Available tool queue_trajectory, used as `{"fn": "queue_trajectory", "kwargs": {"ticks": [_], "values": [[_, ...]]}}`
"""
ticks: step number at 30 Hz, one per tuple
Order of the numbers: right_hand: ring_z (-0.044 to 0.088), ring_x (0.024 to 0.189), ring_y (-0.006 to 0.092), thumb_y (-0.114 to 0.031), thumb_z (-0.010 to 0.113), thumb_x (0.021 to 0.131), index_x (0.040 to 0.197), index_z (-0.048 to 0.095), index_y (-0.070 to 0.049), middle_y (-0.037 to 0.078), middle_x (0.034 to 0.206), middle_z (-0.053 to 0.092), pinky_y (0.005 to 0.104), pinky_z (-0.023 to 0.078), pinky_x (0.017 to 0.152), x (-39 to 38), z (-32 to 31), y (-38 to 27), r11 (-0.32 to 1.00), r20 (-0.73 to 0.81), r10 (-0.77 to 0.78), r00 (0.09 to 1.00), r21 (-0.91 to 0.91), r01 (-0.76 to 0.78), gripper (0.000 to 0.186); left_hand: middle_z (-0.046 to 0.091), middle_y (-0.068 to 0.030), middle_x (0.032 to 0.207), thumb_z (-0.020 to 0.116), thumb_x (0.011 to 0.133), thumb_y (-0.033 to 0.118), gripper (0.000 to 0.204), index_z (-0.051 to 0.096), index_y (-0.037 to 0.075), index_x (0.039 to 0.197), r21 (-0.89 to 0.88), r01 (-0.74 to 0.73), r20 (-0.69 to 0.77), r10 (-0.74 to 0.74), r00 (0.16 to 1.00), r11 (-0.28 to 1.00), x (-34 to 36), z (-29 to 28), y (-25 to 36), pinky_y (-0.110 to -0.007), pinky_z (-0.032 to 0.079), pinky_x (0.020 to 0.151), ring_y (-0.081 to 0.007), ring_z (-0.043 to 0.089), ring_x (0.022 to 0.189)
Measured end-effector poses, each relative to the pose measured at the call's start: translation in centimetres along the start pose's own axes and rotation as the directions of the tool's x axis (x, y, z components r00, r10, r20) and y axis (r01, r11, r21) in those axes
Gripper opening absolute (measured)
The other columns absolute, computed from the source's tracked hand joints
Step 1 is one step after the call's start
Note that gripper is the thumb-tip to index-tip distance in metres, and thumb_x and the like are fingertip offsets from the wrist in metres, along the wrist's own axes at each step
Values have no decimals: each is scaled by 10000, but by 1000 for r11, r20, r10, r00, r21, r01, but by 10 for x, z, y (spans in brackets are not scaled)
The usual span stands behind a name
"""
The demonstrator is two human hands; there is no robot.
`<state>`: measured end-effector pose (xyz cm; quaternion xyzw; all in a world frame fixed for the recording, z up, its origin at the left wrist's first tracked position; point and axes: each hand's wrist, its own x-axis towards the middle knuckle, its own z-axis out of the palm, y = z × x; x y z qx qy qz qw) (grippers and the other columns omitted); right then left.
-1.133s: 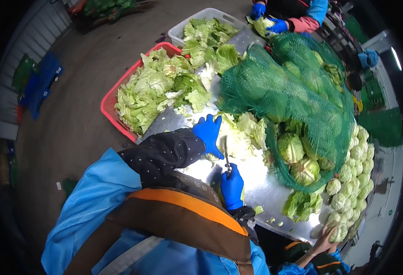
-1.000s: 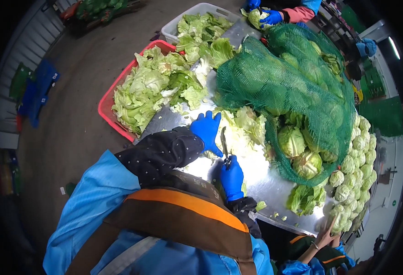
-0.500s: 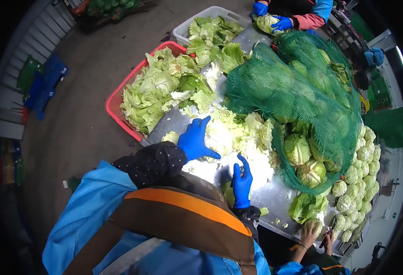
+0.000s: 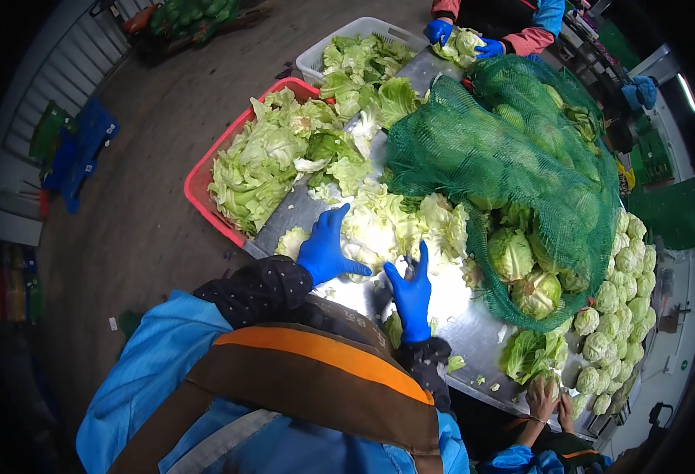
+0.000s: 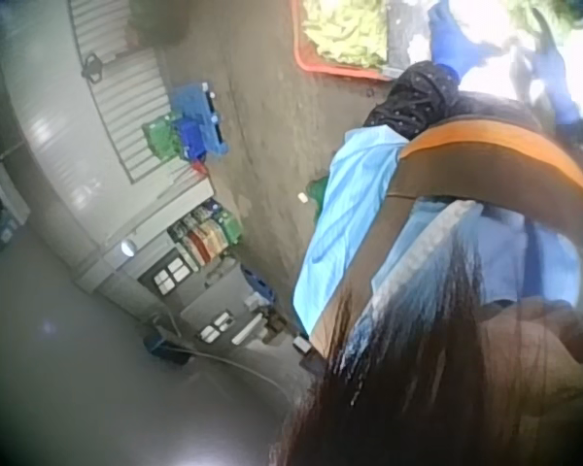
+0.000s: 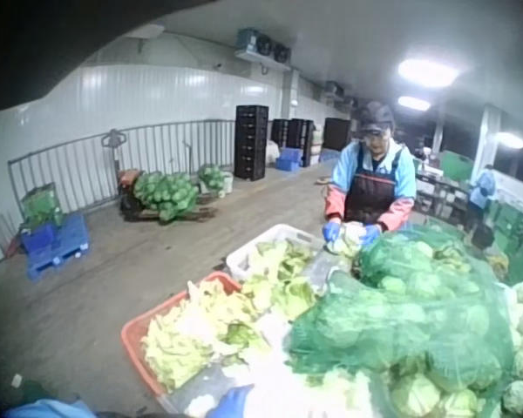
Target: The person trims and peels outer leaves from heads of lettuce by hand on a metal table, placing the heads into a basket and the waste leaves into separate bins.
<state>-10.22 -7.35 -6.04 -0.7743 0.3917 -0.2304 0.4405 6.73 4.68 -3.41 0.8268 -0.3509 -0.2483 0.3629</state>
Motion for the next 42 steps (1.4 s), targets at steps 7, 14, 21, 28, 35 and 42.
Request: {"fn": "queue_trajectory", "kwargs": {"ticks": [7,14,21,28,35,42], "values": [[616,793,124,-210,814,745,1319,526,15,105,972,676,270,517,703,31,-13,6,865,442,228,868,316,-388,681,341,-193,1376,924,505,380,1210,236,129,1468,34,-77,46,76,996,996,-2,-6,-9,-442,351,1067,-390,356,1290],[487,533,84,-32,621,725,1236,605,-37,-4,656,543,239,437,510,15,0,11,906,281,228,932,289,-309,512,337,-244,1404,823,615,541,1047,324,117,1431,206,-73,-50,85,995,976,6,7,11,-498,309,1059,-442,359,1260],[671,695,203,-68,589,780,1156,626,-34,127,878,687,334,547,632,20,6,99,879,215,283,935,332,-342,380,360,-182,1427,847,708,317,961,294,60,1451,-256,7,112,23,993,967,44,-23,-68,-393,293,1114,-286,348,1336],[591,1110,253,-350,817,722,1374,452,-33,181,1302,547,337,482,898,19,7,-36,997,49,-70,996,27,69,811,276,-282,1429,863,553,510,1175,232,150,1477,80,-132,-75,138,988,988,19,-9,-35,-524,238,1107,-494,270,1307],[508,581,84,-297,816,741,1023,644,48,15,685,591,256,419,514,53,45,26,976,257,183,949,72,-208,477,317,-167,1436,906,575,301,1107,278,97,1462,-237,-220,111,252,961,946,32,-37,-50,-405,272,1122,-312,318,1347],[521,548,126,-128,715,748,833,599,16,35,670,555,300,448,478,41,41,-18,819,280,327,903,393,-418,205,407,-119,1404,880,608,158,1036,289,66,1455,-539,-81,163,198,967,838,35,-72,-69,-368,323,1097,-243,389,1307]]}}
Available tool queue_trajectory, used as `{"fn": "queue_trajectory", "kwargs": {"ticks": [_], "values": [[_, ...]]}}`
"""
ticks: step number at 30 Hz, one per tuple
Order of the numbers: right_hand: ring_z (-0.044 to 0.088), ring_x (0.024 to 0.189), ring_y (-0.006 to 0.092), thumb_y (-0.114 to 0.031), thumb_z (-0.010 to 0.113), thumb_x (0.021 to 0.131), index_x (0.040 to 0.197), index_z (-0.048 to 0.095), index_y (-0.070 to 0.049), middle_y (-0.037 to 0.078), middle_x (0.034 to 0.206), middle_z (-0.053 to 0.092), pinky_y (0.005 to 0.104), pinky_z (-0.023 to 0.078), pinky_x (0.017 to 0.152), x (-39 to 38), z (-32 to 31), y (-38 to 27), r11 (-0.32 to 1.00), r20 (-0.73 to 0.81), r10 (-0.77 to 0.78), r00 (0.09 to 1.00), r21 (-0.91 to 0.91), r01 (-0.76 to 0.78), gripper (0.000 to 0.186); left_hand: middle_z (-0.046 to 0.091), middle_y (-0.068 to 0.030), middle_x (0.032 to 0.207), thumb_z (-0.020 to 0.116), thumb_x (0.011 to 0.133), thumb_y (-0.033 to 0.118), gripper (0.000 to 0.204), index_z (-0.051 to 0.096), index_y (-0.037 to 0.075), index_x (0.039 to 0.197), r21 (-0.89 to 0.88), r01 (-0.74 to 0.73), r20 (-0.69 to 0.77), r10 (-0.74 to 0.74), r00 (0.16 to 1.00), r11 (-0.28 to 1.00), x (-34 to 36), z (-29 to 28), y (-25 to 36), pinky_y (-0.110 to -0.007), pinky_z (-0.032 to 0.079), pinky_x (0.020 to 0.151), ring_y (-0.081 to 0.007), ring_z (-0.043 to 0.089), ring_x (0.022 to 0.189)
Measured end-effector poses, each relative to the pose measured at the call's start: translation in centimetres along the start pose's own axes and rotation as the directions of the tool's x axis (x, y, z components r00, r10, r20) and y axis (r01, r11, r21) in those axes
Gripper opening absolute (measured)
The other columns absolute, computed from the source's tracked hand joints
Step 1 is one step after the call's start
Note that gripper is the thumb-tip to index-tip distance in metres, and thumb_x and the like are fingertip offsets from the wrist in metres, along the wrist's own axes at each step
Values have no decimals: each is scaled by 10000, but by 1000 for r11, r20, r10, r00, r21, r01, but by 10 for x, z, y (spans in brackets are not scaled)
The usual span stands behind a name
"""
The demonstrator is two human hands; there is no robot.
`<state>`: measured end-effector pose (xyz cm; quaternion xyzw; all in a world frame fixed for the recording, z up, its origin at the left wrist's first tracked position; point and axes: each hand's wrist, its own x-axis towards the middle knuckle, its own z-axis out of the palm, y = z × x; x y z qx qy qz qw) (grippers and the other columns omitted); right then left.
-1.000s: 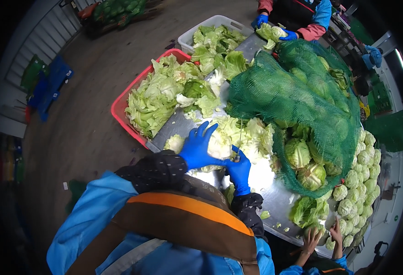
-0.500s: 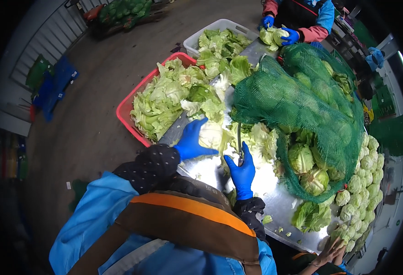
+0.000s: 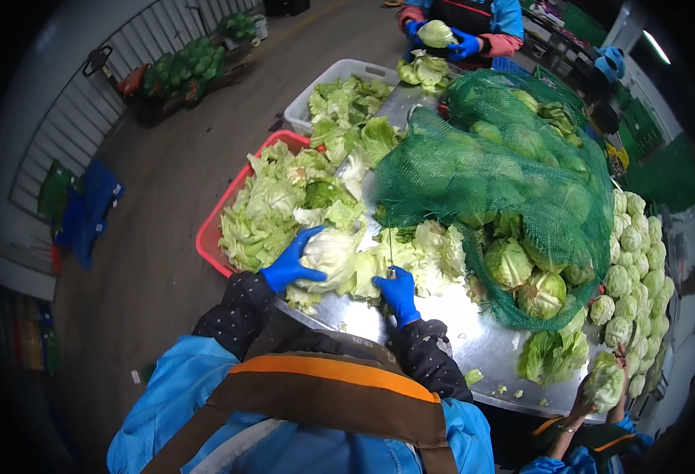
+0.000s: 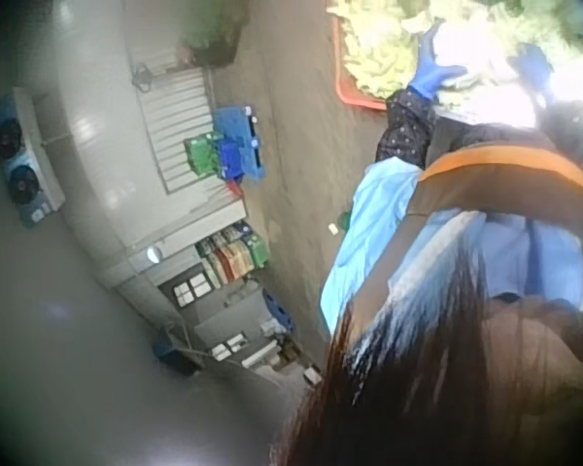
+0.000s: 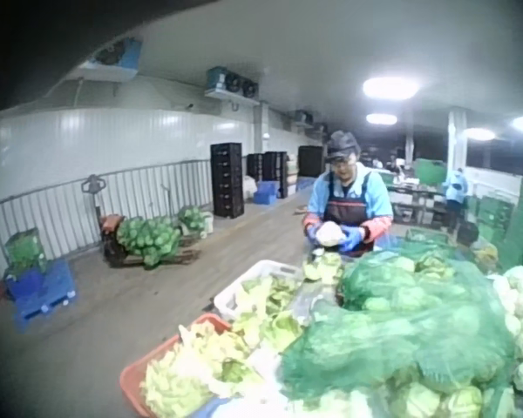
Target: The person trims and peels outer leaves from heads of lettuce by hand on a metal table, placing the heads into a basket and the waste leaves into separate bins.
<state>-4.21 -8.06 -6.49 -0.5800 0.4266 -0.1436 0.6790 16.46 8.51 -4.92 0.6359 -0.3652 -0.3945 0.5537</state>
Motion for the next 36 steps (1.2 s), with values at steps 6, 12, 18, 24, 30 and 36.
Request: {"fn": "queue_trajectory", "kwargs": {"ticks": [6,12,18,24,30,36], "values": [[623,598,217,-188,761,703,878,646,4,102,694,636,353,493,545,19,-26,41,931,-134,-213,968,-327,160,285,377,-115,1462,704,793,192,827,260,75,1481,-694,94,-1,-131,991,714,-30,-2,-16,-431,313,1121,-282,367,1350],[633,719,160,-262,751,804,1267,588,-91,114,1104,670,305,500,606,-4,-47,-38,786,-65,-526,848,-417,455,520,436,-167,1420,392,992,295,504,353,48,1430,-548,10,-3,-14,1000,836,-33,5,17,-471,359,1090,-310,445,1289],[443,546,26,-176,743,817,1405,469,-151,75,1207,624,199,412,512,-24,-17,-114,978,483,-172,858,-21,208,649,506,-140,1358,353,1015,289,441,434,30,1363,-540,21,12,-17,1000,842,-33,-9,-2,-416,398,1060,-265,491,1244],[607,806,100,-221,812,746,1164,647,4,72,933,693,260,495,750,-32,-29,-94,907,409,-281,868,-182,379,502,461,-140,1406,314,1026,281,472,362,26,1420,-809,308,290,-117,950,500,-44,-18,4,-417,322,1115,-289,437,1295],[594,805,83,-151,822,743,1115,685,-20,48,912,708,261,490,756,-87,-58,-111,957,664,-160,730,-77,280,418,431,-122,1435,301,1033,245,449,357,35,1426,-737,155,68,-156,985,658,-40,1,18,-428,333,1110,-265,437,1302],[682,787,249,-342,858,637,1304,526,-112,102,1081,642,311,535,638,-82,-63,-101,515,157,-659,736,-618,594,780,452,-115,1411,509,937,361,593,341,67,1424,-429,-85,-16,87,996,899,-33,39,78,-442,396,1067,-272,474,1270]]}}
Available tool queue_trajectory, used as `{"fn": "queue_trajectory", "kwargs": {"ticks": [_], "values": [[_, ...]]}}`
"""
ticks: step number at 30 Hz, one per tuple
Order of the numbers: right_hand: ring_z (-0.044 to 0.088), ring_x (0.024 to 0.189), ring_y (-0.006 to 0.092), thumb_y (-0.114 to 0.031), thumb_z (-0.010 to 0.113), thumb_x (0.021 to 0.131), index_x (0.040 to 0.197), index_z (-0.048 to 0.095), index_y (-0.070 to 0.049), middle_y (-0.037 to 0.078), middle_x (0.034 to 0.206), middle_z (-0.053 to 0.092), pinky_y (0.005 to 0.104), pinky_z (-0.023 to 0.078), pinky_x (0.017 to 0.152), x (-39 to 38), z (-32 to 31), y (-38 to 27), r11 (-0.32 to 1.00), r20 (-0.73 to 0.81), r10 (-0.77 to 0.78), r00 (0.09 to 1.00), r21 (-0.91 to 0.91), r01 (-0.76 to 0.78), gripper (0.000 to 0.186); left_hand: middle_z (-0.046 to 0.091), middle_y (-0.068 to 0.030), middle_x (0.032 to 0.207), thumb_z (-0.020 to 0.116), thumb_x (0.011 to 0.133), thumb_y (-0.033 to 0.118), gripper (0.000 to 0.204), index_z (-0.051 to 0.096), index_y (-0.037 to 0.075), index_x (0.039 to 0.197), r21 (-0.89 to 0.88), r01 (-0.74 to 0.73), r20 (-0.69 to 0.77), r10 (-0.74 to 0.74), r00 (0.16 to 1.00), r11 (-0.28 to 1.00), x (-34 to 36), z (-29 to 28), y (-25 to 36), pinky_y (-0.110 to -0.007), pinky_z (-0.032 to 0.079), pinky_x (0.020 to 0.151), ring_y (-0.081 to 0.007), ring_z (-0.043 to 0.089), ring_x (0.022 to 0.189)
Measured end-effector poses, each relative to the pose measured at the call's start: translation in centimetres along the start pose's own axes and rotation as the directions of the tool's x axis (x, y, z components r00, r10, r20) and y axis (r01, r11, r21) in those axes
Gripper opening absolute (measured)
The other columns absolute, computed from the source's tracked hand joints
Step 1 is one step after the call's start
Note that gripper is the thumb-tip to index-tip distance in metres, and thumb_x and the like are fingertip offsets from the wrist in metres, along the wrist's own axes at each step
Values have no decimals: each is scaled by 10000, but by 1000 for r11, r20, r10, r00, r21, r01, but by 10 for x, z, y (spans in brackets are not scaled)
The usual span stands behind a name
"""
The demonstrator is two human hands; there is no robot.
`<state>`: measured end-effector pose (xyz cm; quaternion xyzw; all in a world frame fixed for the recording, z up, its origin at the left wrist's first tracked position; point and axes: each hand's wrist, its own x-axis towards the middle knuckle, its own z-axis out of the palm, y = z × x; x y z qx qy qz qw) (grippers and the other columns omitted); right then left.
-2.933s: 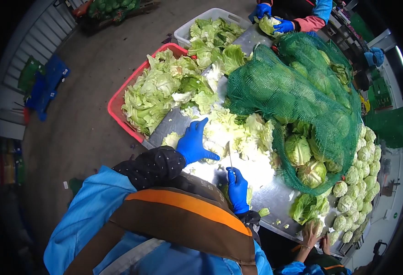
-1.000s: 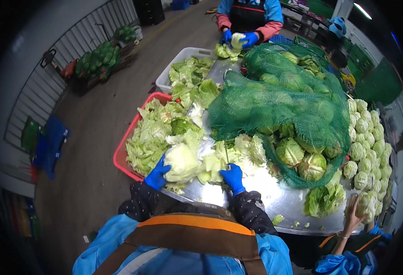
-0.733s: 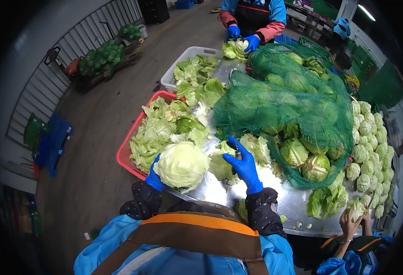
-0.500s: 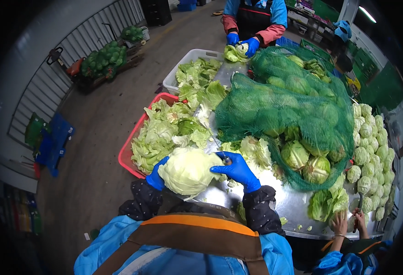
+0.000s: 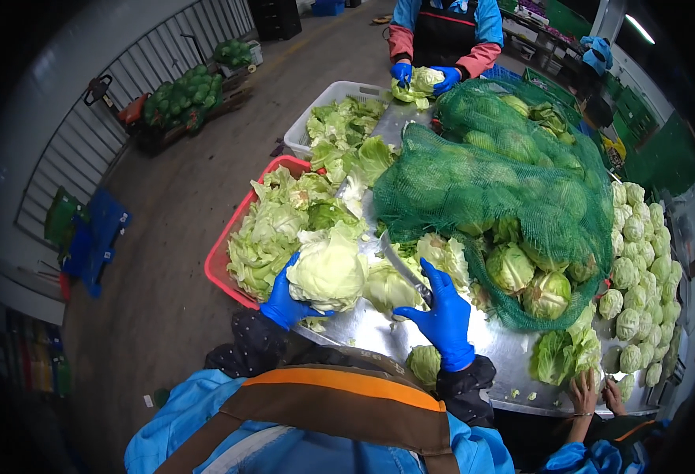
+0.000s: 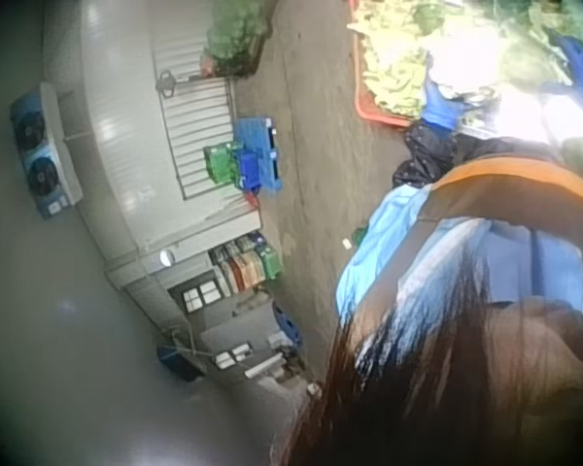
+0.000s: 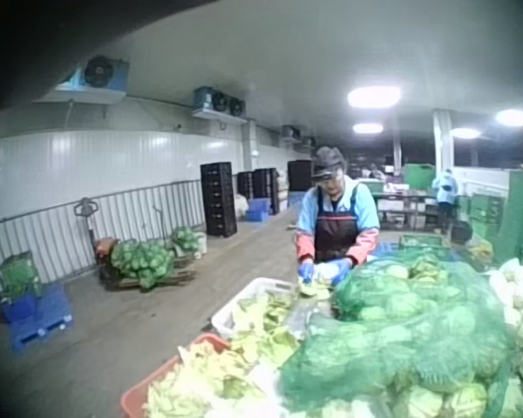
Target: The person trims and peels outer leaves from heads of lettuce by hand on a metal table, placing the heads into a basket and the waste leaves into separate bins.
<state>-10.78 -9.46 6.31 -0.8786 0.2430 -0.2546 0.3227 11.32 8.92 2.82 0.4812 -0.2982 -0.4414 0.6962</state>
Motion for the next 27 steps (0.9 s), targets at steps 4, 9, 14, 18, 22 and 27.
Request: {"fn": "queue_trajectory", "kwargs": {"ticks": [4,9,14,18,22,27], "values": [[654,750,269,-372,835,655,1286,512,-132,96,997,580,362,519,603,6,40,-59,977,30,-123,992,180,116,748,426,-159,1422,409,947,535,666,306,107,1446,-534,318,247,-215,945,783,11,-35,-41,-522,382,1057,-327,467,1267],[645,749,281,-216,791,731,1117,629,-159,87,931,610,303,509,627,12,69,-61,983,176,-182,967,35,179,422,474,-160,1374,322,997,490,606,326,84,1447,-331,154,-108,-200,974,931,-4,3,-32,-492,420,1027,-350,519,1189],[591,643,124,-84,742,793,882,699,-75,41,776,667,247,461,596,13,72,7,841,-254,212,944,539,-44,99,518,-142,1344,366,976,508,607,389,94,1418,-436,242,-228,-367,902,867,-3,10,-21,-478,504,918,-309,578,1138],[613,734,138,-100,753,790,1044,675,-58,47,923,680,276,490,673,6,42,74,925,-354,378,856,95,-369,269,497,-137,1372,378,982,483,584,391,91,1415,-476,191,-196,-315,929,858,-8,17,-5,-478,489,959,-305,543,1195],[600,920,141,-120,807,734,1292,542,-40,83,1206,606,302,487,809,-1,22,36,872,-265,336,904,450,-193,623,473,-139,1394,385,997,407,525,396,77,1405,-409,66,-108,-120,987,910,-11,29,6,-494,430,1026,-302,488,1259],[586,1056,191,-207,842,703,1342,495,-51,107,1163,617,321,477,872,1,34,-12,821,-16,154,988,558,-119,744,499,-129,1353,755,782,282,711,423,68,1372,745,-169,69,177,982,646,-4,34,10,-381,411,1048,-255,518,1212]]}}
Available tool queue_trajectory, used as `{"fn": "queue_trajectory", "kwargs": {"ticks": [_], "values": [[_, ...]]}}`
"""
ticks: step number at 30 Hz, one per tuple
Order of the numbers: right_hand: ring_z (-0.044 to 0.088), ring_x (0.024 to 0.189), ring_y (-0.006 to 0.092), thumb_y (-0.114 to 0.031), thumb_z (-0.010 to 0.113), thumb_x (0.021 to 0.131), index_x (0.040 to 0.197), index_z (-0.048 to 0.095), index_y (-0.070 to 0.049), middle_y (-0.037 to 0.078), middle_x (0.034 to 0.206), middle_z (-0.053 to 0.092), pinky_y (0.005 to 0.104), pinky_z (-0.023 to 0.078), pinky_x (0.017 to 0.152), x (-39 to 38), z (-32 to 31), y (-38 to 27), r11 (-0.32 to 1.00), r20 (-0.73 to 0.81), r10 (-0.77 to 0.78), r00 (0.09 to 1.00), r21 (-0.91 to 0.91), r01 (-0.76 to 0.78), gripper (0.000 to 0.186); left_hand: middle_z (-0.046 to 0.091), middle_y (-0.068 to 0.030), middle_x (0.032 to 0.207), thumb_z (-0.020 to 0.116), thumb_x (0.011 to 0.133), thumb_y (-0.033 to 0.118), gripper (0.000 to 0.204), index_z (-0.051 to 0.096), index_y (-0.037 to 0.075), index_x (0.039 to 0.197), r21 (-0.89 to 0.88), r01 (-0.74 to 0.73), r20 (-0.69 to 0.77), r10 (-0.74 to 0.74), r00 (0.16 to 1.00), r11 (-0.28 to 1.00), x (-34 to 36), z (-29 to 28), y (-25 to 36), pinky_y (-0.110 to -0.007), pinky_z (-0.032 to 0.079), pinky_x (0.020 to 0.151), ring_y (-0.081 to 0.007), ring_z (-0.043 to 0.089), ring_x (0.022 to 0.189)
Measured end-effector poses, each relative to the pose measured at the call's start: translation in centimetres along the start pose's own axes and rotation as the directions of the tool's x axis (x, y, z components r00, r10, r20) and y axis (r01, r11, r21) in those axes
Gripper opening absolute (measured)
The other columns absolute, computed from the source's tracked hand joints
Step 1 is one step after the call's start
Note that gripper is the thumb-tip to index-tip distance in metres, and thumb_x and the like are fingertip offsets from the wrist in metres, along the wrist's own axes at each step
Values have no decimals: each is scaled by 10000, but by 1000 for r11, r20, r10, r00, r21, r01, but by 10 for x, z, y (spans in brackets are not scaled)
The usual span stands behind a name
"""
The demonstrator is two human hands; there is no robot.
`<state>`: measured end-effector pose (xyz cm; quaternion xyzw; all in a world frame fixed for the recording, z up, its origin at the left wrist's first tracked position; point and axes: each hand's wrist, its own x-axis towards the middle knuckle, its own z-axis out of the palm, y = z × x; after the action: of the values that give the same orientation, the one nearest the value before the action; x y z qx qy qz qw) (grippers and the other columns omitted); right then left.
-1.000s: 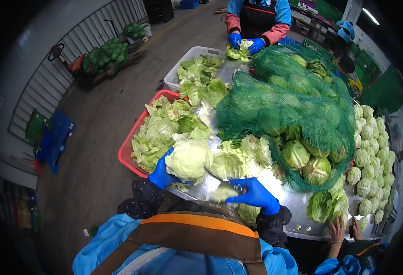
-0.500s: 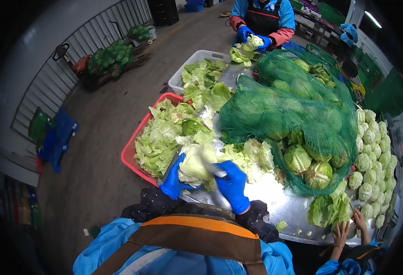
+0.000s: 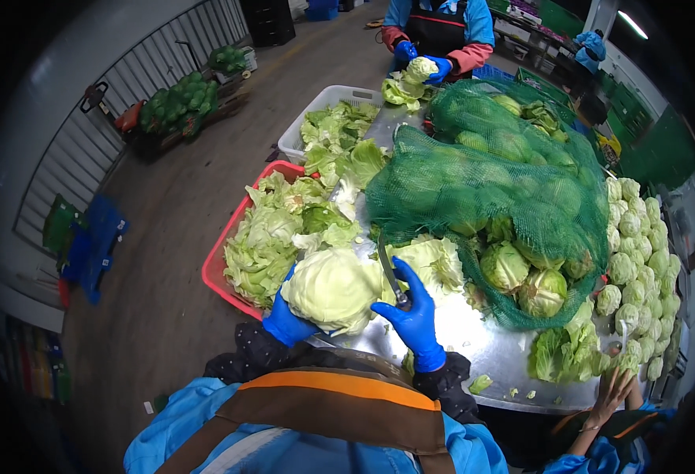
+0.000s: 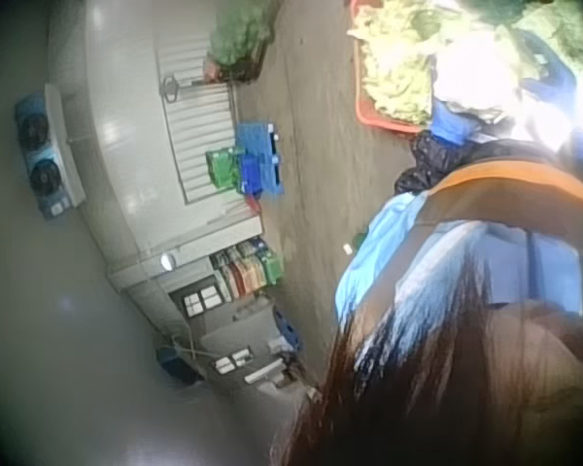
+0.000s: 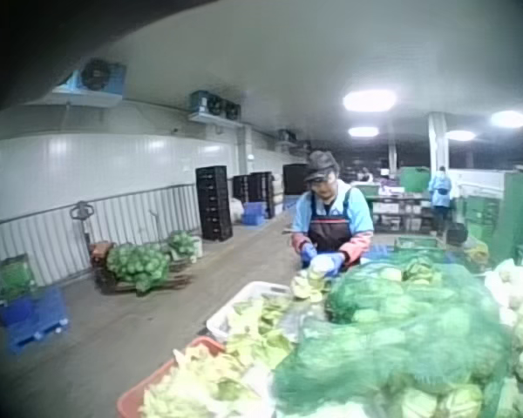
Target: The person trims and peels outer leaves from heads of lettuce by hand on a metal table, placing the heads into a basket and the waste leaves into separate bins.
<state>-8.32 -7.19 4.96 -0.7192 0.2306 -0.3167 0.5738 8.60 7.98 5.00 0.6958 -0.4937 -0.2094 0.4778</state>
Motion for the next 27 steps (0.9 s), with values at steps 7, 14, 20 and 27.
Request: {"fn": "queue_trajectory", "kwargs": {"ticks": [7,14,20,27], "values": [[535,653,39,-90,684,836,1032,660,-9,3,668,612,178,409,568,-6,9,50,862,-6,436,900,288,-416,214,592,-134,1240,738,790,262,574,535,47,1282,-143,7,84,5,996,990,-2,-5,-11,-370,422,1016,-261,548,1162],[569,1095,197,-257,667,872,1434,369,-22,156,1340,492,316,506,857,-30,-18,41,696,228,351,908,584,-416,679,532,-122,1333,433,1000,259,445,429,-1,1361,-854,401,363,-172,916,332,13,-10,-3,-358,418,1044,-226,539,1197],[472,530,179,-618,442,918,1242,513,-82,18,617,488,330,393,470,-60,-34,95,286,417,492,764,751,-595,631,417,-118,1441,494,991,331,602,309,6,1462,-588,406,354,-229,907,699,35,35,30,-329,298,1108,-192,400,1313],[537,1180,299,-598,361,943,1443,318,-85,155,1355,484,417,519,885,-68,-63,86,291,144,521,842,897,-333,718,492,-99,1391,538,955,224,520,393,34,1417,-546,542,467,-304,830,639,46,63,50,-241,531,710,-211,540,1212]]}}
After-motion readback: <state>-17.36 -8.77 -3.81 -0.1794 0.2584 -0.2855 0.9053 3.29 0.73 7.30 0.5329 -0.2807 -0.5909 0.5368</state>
